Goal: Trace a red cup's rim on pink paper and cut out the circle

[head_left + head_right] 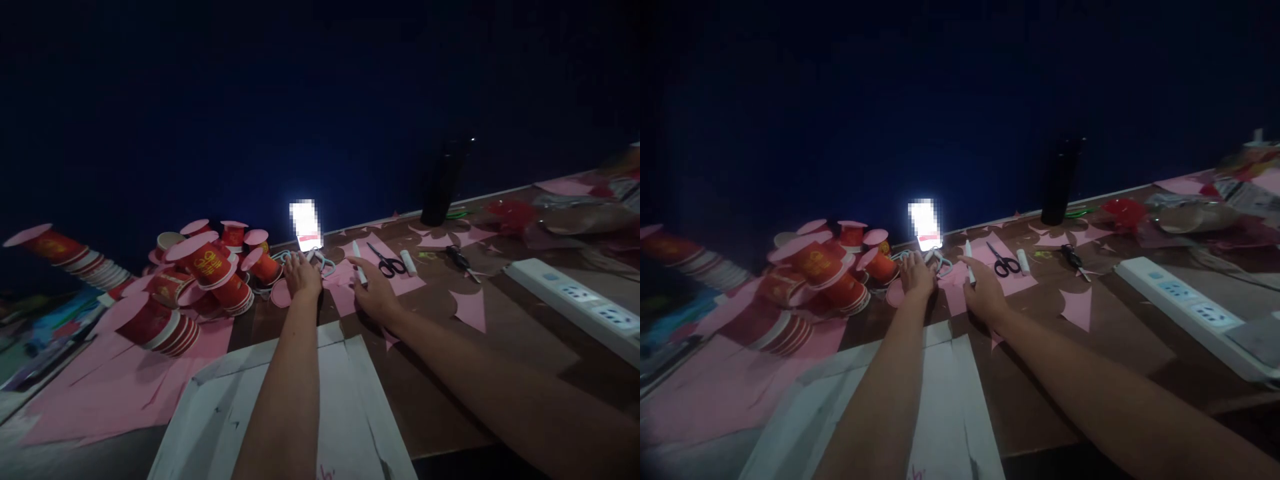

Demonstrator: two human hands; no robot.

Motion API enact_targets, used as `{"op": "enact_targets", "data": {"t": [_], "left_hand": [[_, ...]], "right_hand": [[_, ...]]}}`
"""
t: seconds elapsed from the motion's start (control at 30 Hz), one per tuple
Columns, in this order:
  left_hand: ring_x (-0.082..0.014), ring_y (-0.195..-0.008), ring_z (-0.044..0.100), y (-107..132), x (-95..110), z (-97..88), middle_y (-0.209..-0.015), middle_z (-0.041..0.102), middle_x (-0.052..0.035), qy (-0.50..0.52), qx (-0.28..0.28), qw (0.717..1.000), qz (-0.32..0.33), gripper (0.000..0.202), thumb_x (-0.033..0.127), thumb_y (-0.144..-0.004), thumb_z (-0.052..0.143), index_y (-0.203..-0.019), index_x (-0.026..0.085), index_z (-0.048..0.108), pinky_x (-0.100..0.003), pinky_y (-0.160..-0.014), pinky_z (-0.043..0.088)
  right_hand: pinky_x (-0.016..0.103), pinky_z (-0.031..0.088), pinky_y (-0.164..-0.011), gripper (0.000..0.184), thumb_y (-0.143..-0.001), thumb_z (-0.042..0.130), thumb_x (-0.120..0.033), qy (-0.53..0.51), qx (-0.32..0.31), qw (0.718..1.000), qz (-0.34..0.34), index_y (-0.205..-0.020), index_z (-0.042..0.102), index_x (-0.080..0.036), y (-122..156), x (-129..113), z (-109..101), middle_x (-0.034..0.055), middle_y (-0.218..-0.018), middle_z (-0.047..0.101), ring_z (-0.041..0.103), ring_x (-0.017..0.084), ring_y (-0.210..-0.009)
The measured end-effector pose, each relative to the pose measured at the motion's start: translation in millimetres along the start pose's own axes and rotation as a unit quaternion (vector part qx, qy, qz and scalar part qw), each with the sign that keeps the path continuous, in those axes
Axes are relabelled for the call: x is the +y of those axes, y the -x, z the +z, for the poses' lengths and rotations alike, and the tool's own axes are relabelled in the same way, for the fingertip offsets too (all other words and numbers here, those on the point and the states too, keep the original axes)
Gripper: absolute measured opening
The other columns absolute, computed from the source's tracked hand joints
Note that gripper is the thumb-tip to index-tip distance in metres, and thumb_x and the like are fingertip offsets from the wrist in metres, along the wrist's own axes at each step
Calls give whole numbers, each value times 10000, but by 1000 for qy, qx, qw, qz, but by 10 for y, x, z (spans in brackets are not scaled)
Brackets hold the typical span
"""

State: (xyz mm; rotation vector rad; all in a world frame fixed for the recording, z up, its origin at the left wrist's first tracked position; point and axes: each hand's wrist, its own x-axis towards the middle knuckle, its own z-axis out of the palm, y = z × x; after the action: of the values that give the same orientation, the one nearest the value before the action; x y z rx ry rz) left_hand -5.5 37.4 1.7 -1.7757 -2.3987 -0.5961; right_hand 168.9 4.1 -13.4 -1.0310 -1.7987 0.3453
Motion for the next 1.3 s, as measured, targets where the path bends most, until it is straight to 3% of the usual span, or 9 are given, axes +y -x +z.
{"op": "enact_targets", "data": {"t": [0.17, 0.27, 0.43, 0.6, 0.7, 1.1, 1.3], "left_hand": [[-333, -1321, 367, -32, -38, 100, -1432, 411, -217, -47, -17, 999, 0, 696, 526, -885, 358, -1379, 38, 403, -466, -1106, 229], [-323, -1207, 478, 44, -8, 49, -1369, 490, -177, -60, -39, 997, 18, 602, 498, -892, 354, -1328, 101, 477, -451, -1037, 323], [-301, -1124, 527, 194, 81, -95, -1280, 561, -144, -77, -67, 994, 45, 464, 395, -878, 426, -1243, 131, 535, -432, -973, 372], [-301, -1060, 555, 342, 161, -189, -1123, 633, -156, -86, -50, 994, 50, 371, 352, -886, 427, -1141, 136, 589, -426, -912, 397], [-310, -1050, 555, 415, 184, -226, -1061, 649, -164, -82, -40, 994, 67, 388, 325, -894, 414, -1181, 121, 577, -435, -904, 394], [-249, -1169, 494, 489, 212, -215, -1313, 534, -137, 33, -29, 991, 128, 461, 378, -933, 370, -1307, 140, 498, -357, -993, 369], [-241, -1138, 509, 508, 167, -296, -1234, 591, -106, 38, 33, 990, 130, 398, 352, -936, 376, -1230, 162, 565, -347, -996, 364]], "right_hand": [[433, 408, -1040, 502, -794, 452, -79, -9, -2, 1000, -21, -1275, 529, -203, 3, 15, 15, 79, -1281, 589, 527, 226, -1194], [427, 409, -1039, 500, -794, 453, -76, -17, -3, 1000, -23, -1270, 533, -205, -16, 24, 29, 75, -1272, 595, 532, 222, -1188], [419, 428, -1019, 489, -801, 452, -83, -28, -17, 999, -24, -1265, 541, -208, -30, 26, 65, 76, -1248, 606, 544, 217, -1168], [426, 424, -1025, 488, -798, 450, -82, -26, -26, 999, -19, -1259, 545, -212, -21, 11, 68, 80, -1257, 600, 536, 222, -1186], [419, 448, -999, 498, -794, 448, -77, -29, -31, 999, -20, -1264, 540, -217, -21, -1, 65, 80, -1256, 597, 553, 219, -1159], [424, 449, -985, 465, -817, 472, -118, -27, -37, 999, -12, -1266, 549, -214, -11, -19, 33, 80, -1240, 608, 558, 230, -1137], [430, 440, -1004, 455, -817, 461, -101, -24, -34, 999, -14, -1251, 555, -203, -21, -6, 28, 87, -1245, 608, 550, 230, -1165]]}}
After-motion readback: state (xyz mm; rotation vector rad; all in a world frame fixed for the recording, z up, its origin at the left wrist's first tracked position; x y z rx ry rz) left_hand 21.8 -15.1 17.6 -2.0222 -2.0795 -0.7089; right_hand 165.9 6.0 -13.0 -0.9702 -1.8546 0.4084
